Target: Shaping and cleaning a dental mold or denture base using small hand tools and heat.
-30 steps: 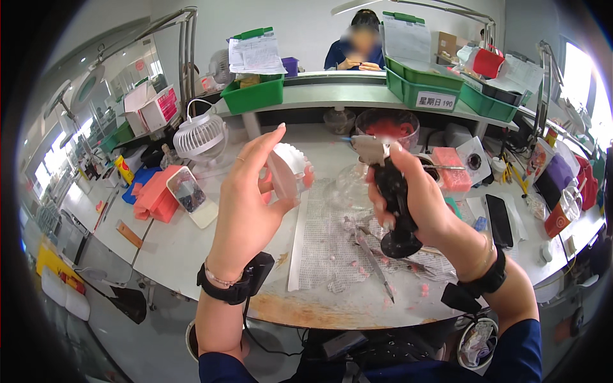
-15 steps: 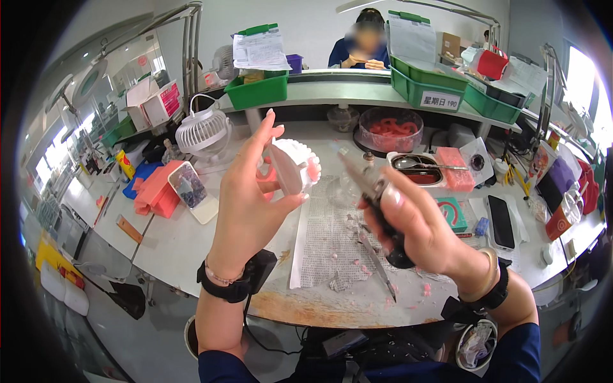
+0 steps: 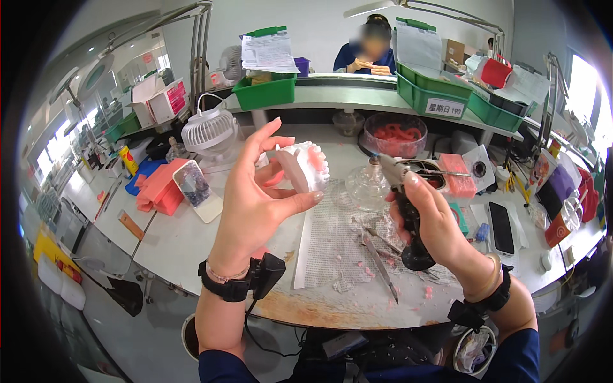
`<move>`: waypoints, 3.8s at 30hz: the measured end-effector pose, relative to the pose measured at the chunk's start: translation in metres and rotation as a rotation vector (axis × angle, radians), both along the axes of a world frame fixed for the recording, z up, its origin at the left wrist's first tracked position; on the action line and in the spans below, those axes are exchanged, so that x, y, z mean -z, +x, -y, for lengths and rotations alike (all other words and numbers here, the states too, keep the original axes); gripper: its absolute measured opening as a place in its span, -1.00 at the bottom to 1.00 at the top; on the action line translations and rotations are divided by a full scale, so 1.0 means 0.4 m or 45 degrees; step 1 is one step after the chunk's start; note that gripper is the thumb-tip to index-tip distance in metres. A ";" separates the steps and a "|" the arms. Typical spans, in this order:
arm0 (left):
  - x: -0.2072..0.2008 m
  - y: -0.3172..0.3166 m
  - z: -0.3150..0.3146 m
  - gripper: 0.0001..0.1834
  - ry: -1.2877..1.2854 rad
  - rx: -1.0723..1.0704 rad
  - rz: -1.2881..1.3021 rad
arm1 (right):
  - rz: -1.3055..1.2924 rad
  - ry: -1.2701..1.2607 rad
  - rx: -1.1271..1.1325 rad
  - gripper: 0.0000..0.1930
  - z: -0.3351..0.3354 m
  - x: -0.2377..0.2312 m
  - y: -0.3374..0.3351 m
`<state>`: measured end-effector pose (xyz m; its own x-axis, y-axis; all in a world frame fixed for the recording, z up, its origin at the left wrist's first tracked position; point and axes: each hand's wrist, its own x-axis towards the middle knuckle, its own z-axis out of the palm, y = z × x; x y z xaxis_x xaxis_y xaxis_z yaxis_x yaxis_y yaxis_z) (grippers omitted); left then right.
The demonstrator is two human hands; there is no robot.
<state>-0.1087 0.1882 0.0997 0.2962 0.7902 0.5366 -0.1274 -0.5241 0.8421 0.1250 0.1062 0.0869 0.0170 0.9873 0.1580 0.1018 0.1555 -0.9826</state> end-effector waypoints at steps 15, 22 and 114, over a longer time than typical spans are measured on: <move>0.001 -0.004 0.001 -0.05 -0.032 0.063 0.062 | 0.577 0.340 -0.219 -0.52 0.057 -0.022 -0.073; 0.012 -0.013 0.000 -0.22 -0.028 0.202 0.171 | 0.162 0.082 0.049 -0.58 0.014 -0.004 -0.021; 0.359 0.199 0.433 0.02 -0.521 0.329 -0.265 | -0.049 0.722 0.313 -0.52 0.310 0.241 0.081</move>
<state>-0.0292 0.0151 -0.0441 0.5768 0.8097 0.1082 -0.0172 -0.1204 0.9926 0.1575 -0.0176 -0.0097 0.2493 0.7162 0.6518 0.1673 0.6311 -0.7574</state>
